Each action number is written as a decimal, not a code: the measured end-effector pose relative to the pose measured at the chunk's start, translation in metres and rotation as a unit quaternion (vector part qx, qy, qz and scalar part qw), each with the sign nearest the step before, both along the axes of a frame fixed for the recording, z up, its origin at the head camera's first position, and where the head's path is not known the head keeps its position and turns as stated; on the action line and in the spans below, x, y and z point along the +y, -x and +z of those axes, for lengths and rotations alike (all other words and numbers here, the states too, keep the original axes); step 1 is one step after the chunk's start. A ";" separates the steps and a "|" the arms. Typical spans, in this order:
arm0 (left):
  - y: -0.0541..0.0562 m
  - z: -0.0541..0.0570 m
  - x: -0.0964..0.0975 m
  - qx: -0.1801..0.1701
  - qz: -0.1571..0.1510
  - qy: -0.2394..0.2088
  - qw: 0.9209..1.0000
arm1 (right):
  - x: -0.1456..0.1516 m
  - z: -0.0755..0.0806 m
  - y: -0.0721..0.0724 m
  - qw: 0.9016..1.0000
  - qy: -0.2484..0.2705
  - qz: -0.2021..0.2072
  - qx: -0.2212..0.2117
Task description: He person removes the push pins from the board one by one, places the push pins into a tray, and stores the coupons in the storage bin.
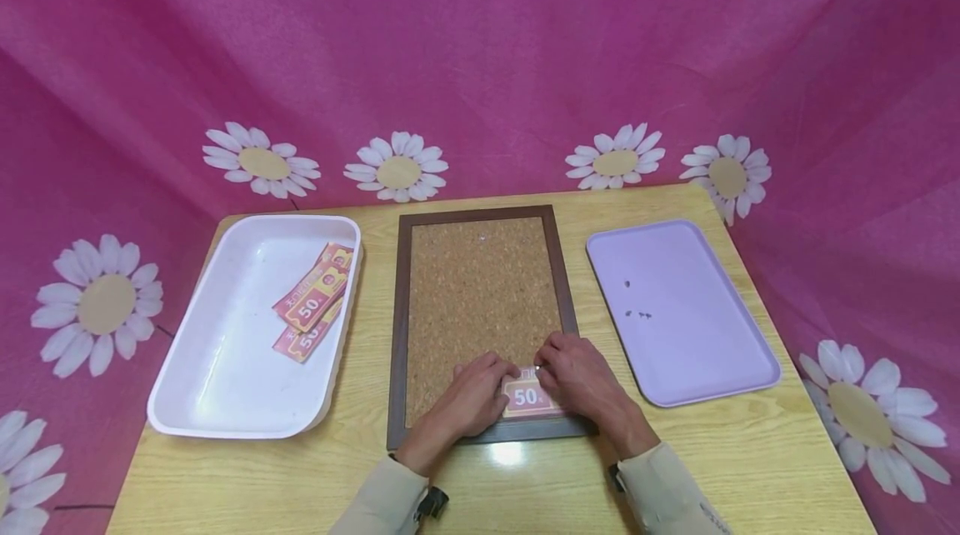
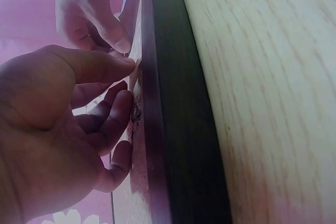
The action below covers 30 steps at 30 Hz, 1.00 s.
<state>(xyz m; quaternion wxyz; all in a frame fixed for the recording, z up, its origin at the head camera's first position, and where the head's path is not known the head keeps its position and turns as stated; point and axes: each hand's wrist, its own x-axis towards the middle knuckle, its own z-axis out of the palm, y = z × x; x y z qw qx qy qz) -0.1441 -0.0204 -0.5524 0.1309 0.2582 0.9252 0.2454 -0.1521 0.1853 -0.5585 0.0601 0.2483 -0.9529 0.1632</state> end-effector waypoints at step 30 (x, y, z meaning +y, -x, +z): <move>-0.001 0.001 0.000 -0.010 0.000 0.010 1.000 | 0.002 -0.001 0.004 1.000 0.015 0.007 -0.016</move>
